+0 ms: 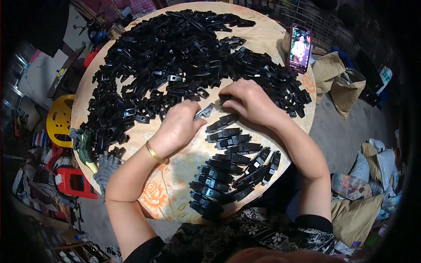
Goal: The person assembles plastic components together by hand and lines up the assembled pieces in a stack on the table. The person then gathers the remaining loose plastic parts together across the table.
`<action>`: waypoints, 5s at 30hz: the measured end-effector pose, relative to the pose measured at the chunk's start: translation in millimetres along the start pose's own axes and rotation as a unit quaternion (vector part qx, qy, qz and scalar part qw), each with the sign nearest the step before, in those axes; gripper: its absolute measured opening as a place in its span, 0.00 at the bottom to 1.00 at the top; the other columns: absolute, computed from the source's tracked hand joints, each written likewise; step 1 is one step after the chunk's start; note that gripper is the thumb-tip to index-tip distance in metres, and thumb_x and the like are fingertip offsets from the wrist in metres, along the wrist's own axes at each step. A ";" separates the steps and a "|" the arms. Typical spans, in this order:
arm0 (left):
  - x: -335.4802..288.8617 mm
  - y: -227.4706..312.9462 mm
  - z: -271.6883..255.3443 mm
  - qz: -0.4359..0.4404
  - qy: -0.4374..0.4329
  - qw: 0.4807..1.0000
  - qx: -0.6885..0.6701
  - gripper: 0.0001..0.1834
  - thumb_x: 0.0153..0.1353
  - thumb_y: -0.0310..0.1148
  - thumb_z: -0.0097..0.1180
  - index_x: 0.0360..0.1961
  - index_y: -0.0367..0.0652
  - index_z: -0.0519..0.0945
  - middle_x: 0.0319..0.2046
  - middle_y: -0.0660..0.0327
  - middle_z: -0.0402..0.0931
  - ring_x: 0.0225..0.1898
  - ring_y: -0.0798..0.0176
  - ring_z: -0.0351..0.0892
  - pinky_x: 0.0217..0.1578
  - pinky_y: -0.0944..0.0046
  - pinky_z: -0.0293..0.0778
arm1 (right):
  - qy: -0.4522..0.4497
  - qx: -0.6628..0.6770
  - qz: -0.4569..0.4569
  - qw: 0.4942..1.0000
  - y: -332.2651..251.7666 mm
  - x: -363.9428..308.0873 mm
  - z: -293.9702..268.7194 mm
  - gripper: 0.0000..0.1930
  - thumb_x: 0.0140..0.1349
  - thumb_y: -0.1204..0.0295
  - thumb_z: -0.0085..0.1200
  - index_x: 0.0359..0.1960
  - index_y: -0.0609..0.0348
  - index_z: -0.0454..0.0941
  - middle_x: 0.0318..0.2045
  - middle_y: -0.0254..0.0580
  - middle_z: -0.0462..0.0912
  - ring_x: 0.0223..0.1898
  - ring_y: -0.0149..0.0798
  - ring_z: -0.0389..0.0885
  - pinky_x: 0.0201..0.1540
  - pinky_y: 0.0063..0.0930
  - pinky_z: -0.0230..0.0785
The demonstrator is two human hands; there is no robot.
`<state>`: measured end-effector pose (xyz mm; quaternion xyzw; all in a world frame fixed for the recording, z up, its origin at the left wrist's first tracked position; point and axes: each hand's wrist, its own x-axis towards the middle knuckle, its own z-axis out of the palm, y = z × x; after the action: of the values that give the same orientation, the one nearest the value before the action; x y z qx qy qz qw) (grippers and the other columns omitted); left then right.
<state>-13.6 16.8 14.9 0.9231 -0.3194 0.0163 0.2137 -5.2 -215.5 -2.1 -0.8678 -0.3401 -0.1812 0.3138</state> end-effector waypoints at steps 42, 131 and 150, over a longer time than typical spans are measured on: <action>34.2 -95.5 -24.5 -0.148 0.172 0.960 0.162 0.11 0.53 0.35 0.61 0.31 0.38 0.84 0.36 0.51 0.77 0.42 0.48 0.75 0.45 0.54 0.72 | -0.066 -0.240 0.044 0.967 22.2 -0.3 14.1 0.15 0.51 0.71 0.60 0.42 0.62 0.78 0.34 0.44 0.78 0.42 0.46 0.76 0.43 0.38 0.71; 11.4 -3.0 19.7 0.035 0.063 0.996 -0.060 0.12 0.47 0.30 0.67 0.33 0.34 0.83 0.28 0.52 0.78 0.30 0.52 0.79 0.33 0.60 0.73 | -0.074 -0.097 -0.071 0.990 -9.7 -6.9 -4.9 0.14 0.48 0.75 0.63 0.39 0.62 0.81 0.31 0.43 0.77 0.36 0.47 0.75 0.40 0.37 0.71; 16.6 -4.0 26.2 0.096 0.063 0.993 -0.042 0.12 0.45 0.33 0.69 0.27 0.37 0.82 0.25 0.56 0.76 0.33 0.52 0.75 0.36 0.58 0.71 | -0.135 0.023 -0.010 0.991 2.0 -1.0 1.5 0.15 0.48 0.70 0.65 0.40 0.59 0.84 0.29 0.46 0.79 0.38 0.48 0.76 0.44 0.37 0.69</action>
<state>-0.8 -0.7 -7.7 0.8755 -0.3925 0.0811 0.2698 -4.3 -216.1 -4.5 -0.8735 -0.3921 -0.0576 0.2826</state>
